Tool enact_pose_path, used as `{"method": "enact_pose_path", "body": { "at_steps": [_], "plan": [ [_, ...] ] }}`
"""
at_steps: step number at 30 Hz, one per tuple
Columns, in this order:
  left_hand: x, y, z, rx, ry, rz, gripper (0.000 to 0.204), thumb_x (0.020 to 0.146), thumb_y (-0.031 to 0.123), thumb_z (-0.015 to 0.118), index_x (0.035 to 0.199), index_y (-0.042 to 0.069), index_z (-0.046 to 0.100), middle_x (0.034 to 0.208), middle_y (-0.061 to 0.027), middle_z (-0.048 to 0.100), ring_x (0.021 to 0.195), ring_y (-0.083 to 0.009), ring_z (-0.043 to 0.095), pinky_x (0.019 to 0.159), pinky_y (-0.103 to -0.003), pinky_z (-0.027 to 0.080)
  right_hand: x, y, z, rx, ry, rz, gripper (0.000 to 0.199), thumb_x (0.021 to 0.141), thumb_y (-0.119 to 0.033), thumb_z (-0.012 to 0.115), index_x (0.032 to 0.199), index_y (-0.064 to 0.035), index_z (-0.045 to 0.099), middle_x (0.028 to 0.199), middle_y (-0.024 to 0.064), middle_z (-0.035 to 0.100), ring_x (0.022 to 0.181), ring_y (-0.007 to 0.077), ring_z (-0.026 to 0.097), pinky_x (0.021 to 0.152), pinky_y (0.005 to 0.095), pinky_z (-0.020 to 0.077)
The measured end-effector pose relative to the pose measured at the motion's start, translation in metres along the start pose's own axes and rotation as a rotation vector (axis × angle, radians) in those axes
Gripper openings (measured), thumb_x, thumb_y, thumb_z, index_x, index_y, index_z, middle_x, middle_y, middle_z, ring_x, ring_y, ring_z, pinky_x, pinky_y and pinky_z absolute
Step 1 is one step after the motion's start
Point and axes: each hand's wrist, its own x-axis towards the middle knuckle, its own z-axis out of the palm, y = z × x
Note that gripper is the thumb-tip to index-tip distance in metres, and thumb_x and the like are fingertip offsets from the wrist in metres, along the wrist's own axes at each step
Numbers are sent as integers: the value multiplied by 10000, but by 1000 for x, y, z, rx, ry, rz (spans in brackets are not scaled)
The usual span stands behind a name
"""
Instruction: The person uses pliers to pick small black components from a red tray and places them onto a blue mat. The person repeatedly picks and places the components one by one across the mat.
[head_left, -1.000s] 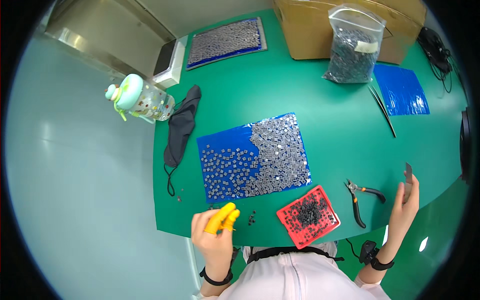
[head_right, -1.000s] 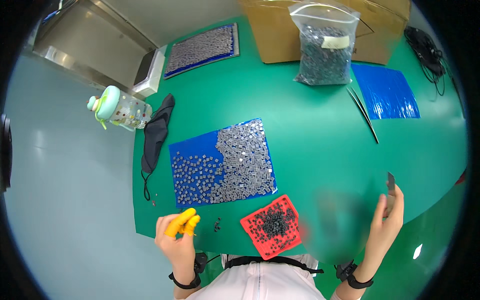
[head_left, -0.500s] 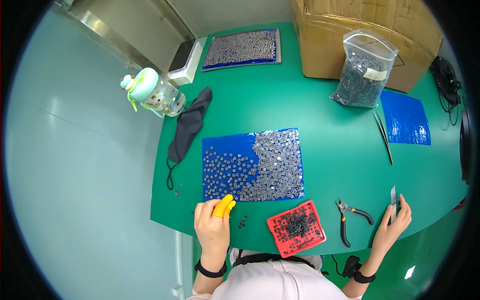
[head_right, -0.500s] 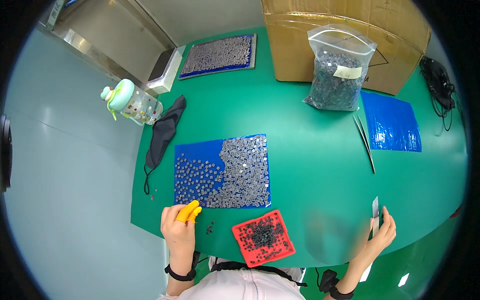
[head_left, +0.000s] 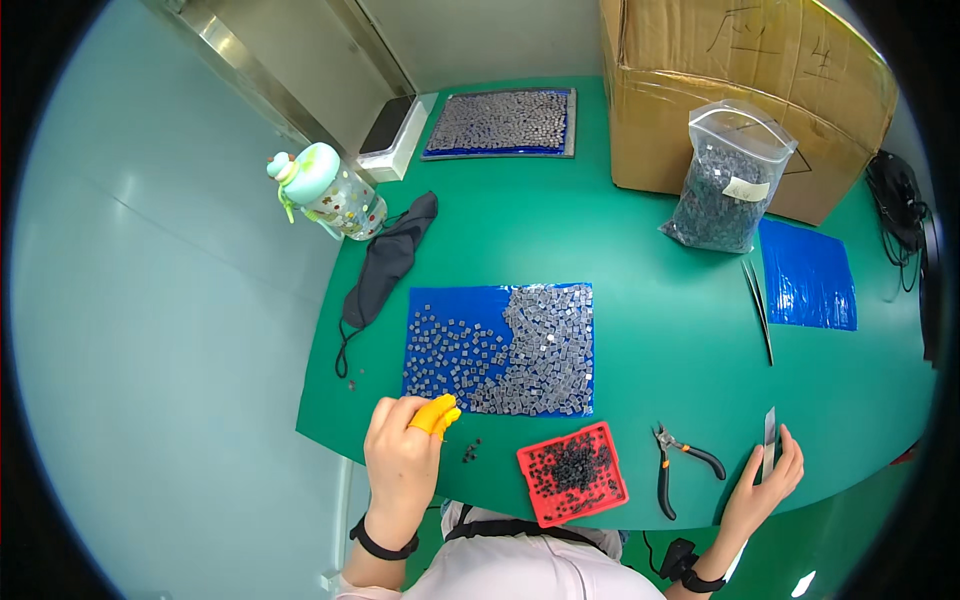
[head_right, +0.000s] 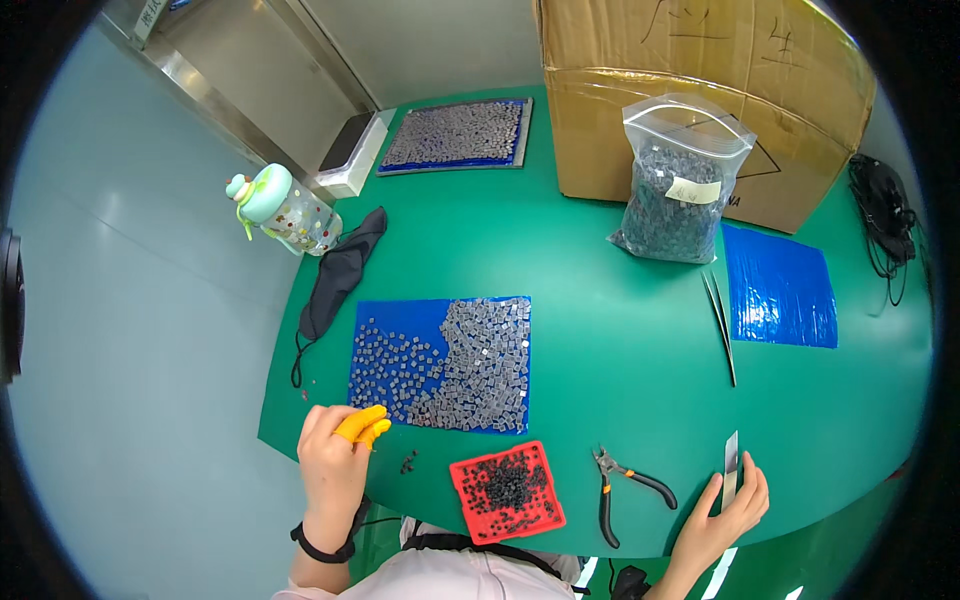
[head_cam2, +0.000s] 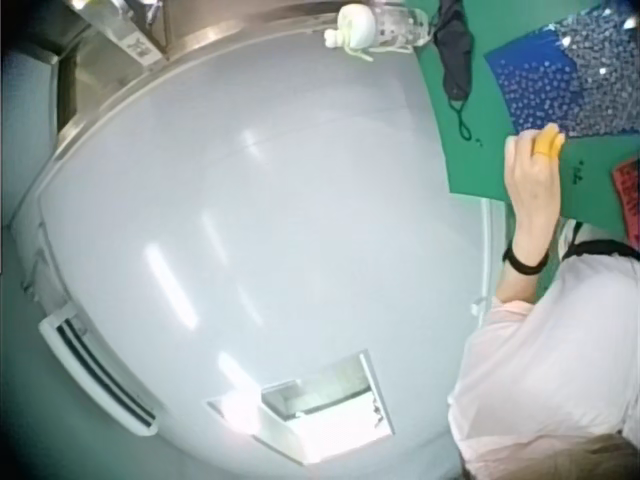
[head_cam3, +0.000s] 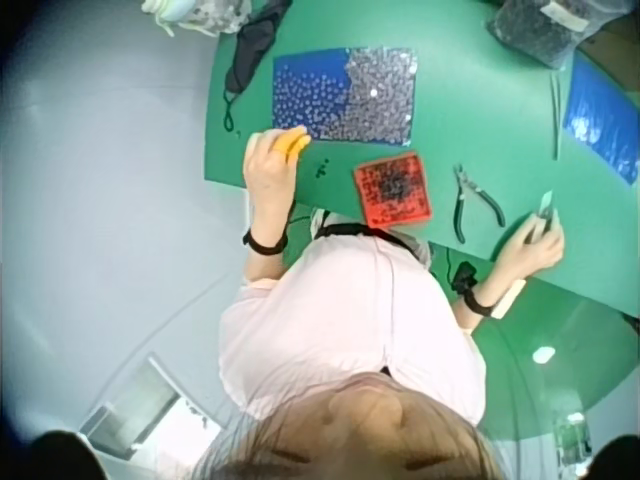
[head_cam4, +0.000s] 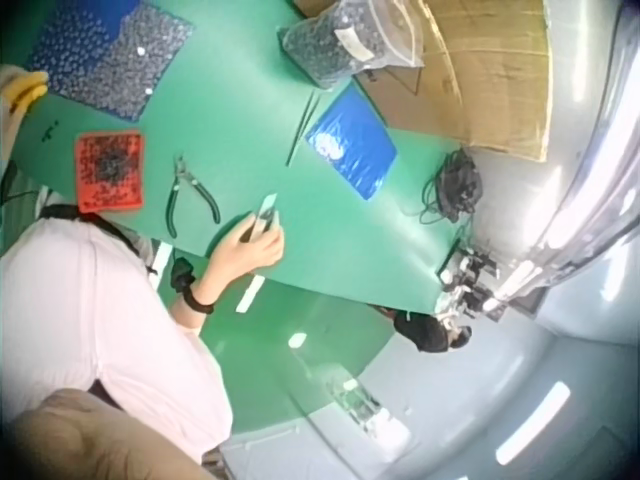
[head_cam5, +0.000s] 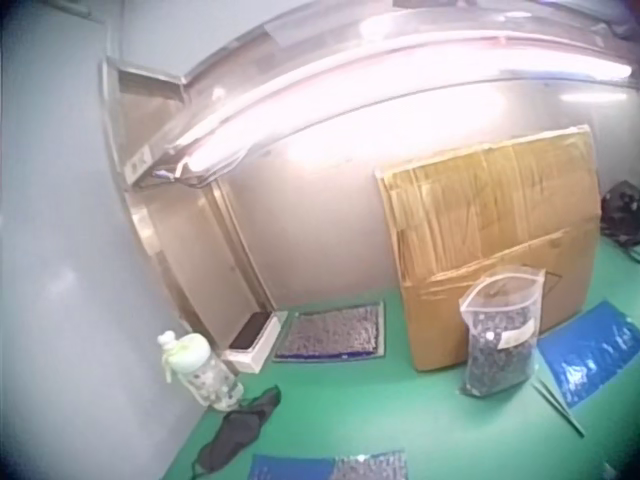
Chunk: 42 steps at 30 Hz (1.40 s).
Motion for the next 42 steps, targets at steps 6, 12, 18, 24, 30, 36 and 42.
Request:
{"method": "enact_pose_path", "body": {
  "at_steps": [6, 12, 18, 24, 30, 36, 42],
  "plan": [
    [22, 2, 22, 48, -101, 200, 216, 641, 22, 740, 856, 34, 735, 824, -59, 638, 731, -236, 577, 636, -334, 494, 0, 1, -2, 64, -10, -11, 364, 934, -113, 533, 1291, -41, 532, 1272, 123, 518, 1218, 295, 435, 1047, 443, 315],
    [33, 4, 34, 45, -116, 243, 256, 636, 0, 724, 888, 37, 741, 806, -66, 635, 714, -241, 583, 632, -345, 500, 2, -4, -4, 117, 1, 27, 370, 917, -77, 535, 1283, -21, 530, 1263, 127, 529, 1214, 298, 438, 1040, 434, 322],
    [39, 4, 37, 85, -174, 272, 270, 633, -10, 719, 898, 35, 742, 813, -73, 638, 733, -243, 590, 650, -347, 504, 3, -3, -6, 121, -14, 21, 371, 907, -59, 541, 1275, -21, 535, 1260, 126, 532, 1207, 300, 445, 1035, 430, 325],
    [40, 3, 37, 74, -202, 256, 261, 640, -15, 722, 898, 25, 738, 818, -83, 641, 739, -249, 592, 659, -350, 506, 2, -4, -5, 138, -17, 28, 362, 902, -50, 544, 1264, -25, 545, 1254, 128, 534, 1203, 302, 448, 1029, 432, 330],
    [40, 5, 37, 55, -211, 247, 250, 648, -10, 728, 897, 15, 735, 810, -88, 640, 744, -252, 594, 664, -352, 505, 3, -4, -6, 137, -21, 22, 351, 902, -43, 546, 1253, -23, 555, 1252, 127, 533, 1200, 303, 448, 1016, 431, 346],
    [38, 2, 38, 54, -207, 274, 244, 658, 0, 731, 902, 13, 734, 813, -90, 643, 738, -252, 593, 657, -353, 502, 4, -4, -6, 152, -25, 22, 347, 905, -45, 546, 1251, -22, 557, 1245, 127, 533, 1198, 303, 448, 1007, 429, 356],
    [41, 9, 32, 5, -145, 231, 242, 663, 2, 732, 905, -1, 728, 833, -97, 650, 734, -266, 588, 650, -363, 498, 3, -4, -5, 155, -17, 19, 339, 905, -45, 548, 1243, -20, 561, 1234, 124, 532, 1185, 298, 449, 996, 428, 364]
  ]
}}
